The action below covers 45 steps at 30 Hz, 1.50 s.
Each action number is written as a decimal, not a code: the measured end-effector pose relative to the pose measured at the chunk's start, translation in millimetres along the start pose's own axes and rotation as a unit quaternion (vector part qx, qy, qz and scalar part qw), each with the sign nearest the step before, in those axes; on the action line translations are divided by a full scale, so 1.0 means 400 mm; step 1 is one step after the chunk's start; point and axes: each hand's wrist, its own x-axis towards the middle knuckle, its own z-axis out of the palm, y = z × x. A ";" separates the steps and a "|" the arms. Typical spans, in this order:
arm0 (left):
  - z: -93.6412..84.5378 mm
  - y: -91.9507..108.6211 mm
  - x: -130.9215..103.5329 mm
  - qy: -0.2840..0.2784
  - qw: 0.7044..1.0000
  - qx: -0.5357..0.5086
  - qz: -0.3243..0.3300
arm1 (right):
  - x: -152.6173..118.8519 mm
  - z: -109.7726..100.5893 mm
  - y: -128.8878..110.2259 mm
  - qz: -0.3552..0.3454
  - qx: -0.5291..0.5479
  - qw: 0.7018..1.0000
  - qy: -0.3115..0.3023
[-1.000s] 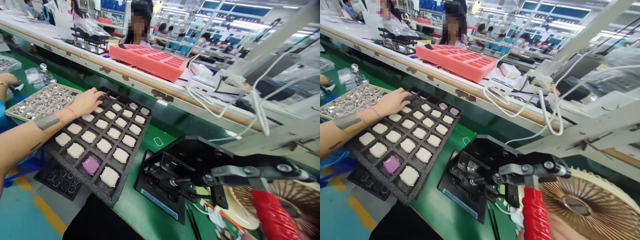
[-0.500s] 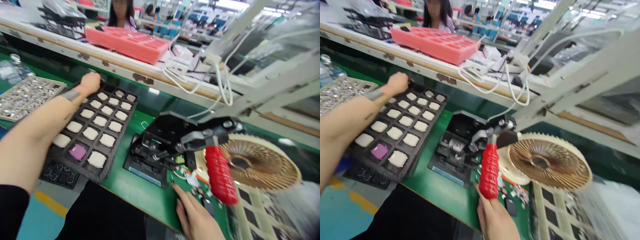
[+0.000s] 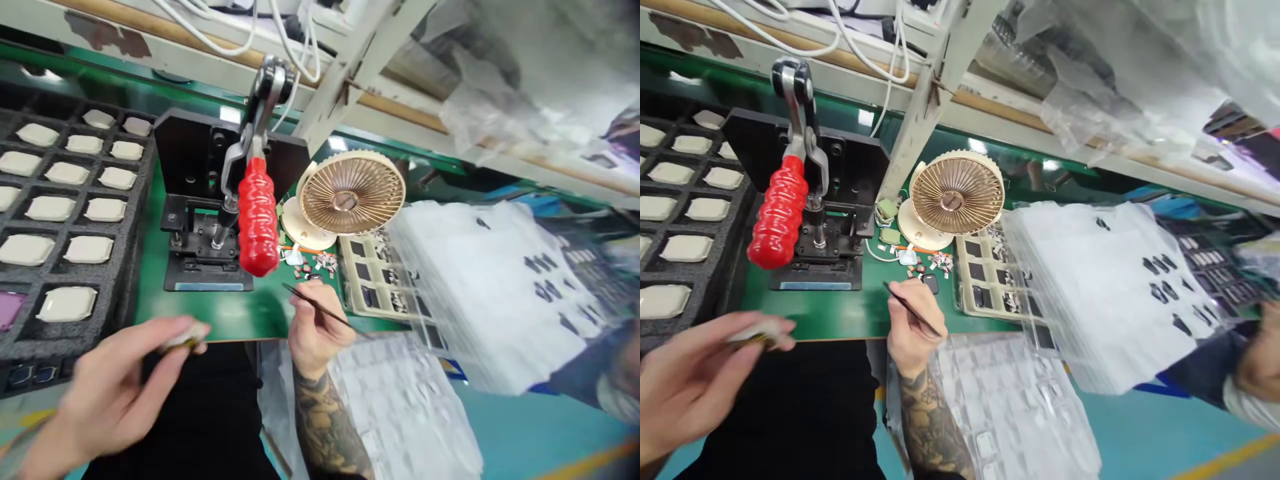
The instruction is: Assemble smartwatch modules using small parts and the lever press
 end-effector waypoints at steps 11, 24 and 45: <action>0.179 -0.095 0.088 -0.121 0.962 -0.200 -0.140 | -0.099 0.095 -0.024 0.064 0.083 0.991 -0.078; 0.166 -0.092 0.089 -0.128 0.956 -0.229 -0.127 | -0.067 0.088 -0.013 0.202 0.162 0.960 -0.111; 0.149 -0.080 0.115 -0.027 0.883 -0.391 -0.257 | -0.097 0.074 -0.029 0.185 0.229 0.953 -0.072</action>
